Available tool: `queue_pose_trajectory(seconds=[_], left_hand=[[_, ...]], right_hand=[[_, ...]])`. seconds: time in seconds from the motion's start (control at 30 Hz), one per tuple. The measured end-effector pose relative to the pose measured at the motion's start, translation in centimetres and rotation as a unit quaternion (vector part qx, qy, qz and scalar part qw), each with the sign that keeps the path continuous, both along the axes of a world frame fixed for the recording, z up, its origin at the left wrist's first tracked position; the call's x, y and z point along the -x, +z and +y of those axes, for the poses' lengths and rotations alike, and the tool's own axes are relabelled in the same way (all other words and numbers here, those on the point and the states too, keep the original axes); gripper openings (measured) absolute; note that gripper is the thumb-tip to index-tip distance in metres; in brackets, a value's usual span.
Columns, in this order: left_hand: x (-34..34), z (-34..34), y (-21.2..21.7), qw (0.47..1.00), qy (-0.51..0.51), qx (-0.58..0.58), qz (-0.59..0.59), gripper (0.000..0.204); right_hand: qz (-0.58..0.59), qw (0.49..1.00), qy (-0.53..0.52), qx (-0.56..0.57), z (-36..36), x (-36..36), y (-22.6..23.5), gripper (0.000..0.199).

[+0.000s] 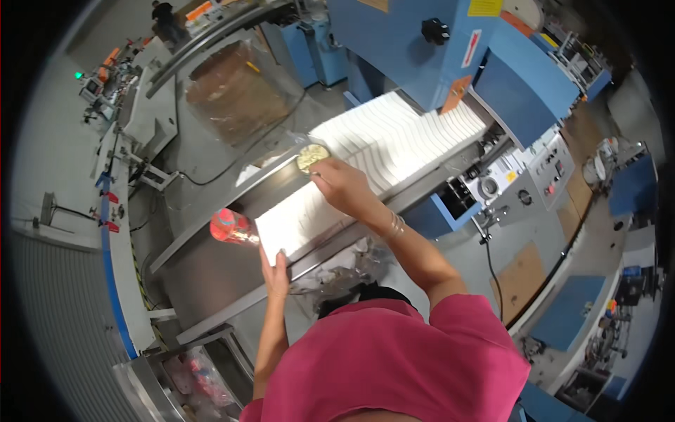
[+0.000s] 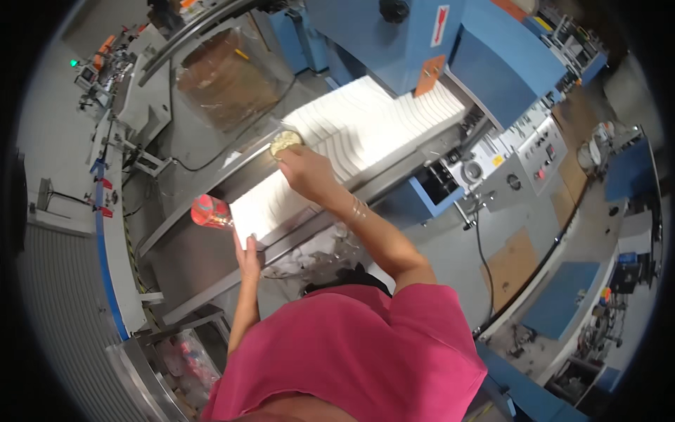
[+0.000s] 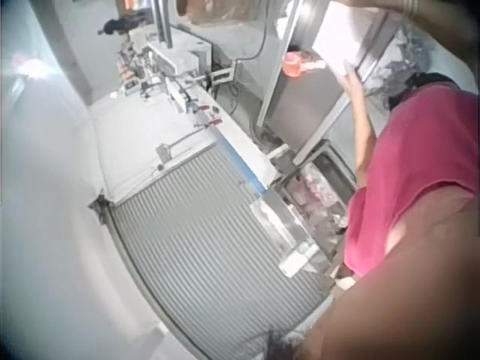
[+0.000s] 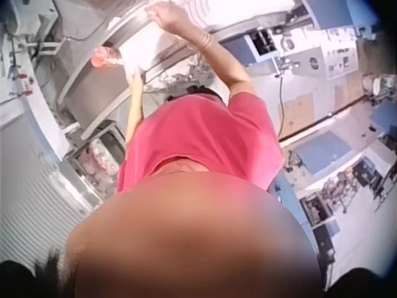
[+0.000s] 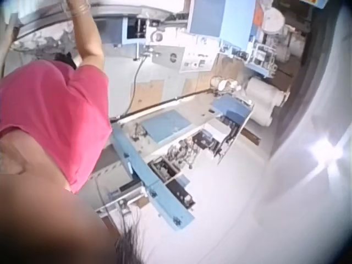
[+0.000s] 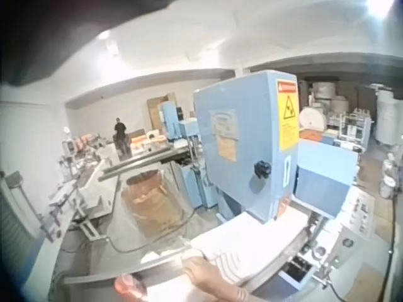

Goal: Placing and organizing paper products on a production line.

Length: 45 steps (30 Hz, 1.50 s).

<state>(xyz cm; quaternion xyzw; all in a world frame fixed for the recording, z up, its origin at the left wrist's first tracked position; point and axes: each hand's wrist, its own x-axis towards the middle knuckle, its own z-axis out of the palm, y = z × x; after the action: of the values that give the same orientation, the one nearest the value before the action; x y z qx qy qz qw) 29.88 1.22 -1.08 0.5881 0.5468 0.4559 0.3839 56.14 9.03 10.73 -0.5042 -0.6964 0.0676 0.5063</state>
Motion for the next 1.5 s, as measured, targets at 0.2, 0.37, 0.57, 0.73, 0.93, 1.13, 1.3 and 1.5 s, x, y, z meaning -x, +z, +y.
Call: queue_pose_trajectory(seconds=[0.2, 0.37, 0.57, 0.73, 0.93, 1.13, 1.3, 1.5], left_hand=[[1.7, -0.2, 0.2, 0.982, -0.074, 0.07, -0.162, 0.075], [0.0, 0.4, 3.9, 0.918, -0.103, 0.122, -0.363, 0.068], [0.1, 0.4, 3.7, 0.923, -0.061, 0.151, -0.349, 0.059], [-0.3, 0.2, 3.9, 0.939, -0.037, 0.12, -0.319, 0.06], [-0.4, -0.2, 4.1, 0.957, -0.042, 0.106, -0.268, 0.069], [-0.4, -0.1, 4.1, 0.951, -0.044, 0.105, -0.289, 0.07], [-0.3, 0.0, 3.8, 0.958, -0.049, 0.104, -0.262, 0.074], [-0.7, 0.0, 3.8, 0.948, -0.041, 0.111, -0.296, 0.071]], right_hand=[[0.135, 0.957, -0.238, 0.096, -6.9, -8.6, -3.9, 0.015], [0.178, 0.93, -0.305, 0.102, -7.9, -14.3, -6.9, 0.037], [0.165, 0.928, -0.309, 0.127, -7.5, -15.3, -6.3, 0.049], [0.086, 0.942, -0.299, 0.125, -7.8, -15.2, -6.2, 0.042], [0.01, 0.947, -0.306, 0.097, -8.0, -14.6, -6.0, 0.039], [-0.113, 0.928, -0.349, 0.07, -8.0, -14.3, -6.1, 0.037], [-0.152, 0.919, -0.359, 0.052, -7.8, -14.1, -5.9, 0.034], [-0.104, 0.927, -0.357, 0.046, -7.2, -13.8, -5.1, 0.025]])
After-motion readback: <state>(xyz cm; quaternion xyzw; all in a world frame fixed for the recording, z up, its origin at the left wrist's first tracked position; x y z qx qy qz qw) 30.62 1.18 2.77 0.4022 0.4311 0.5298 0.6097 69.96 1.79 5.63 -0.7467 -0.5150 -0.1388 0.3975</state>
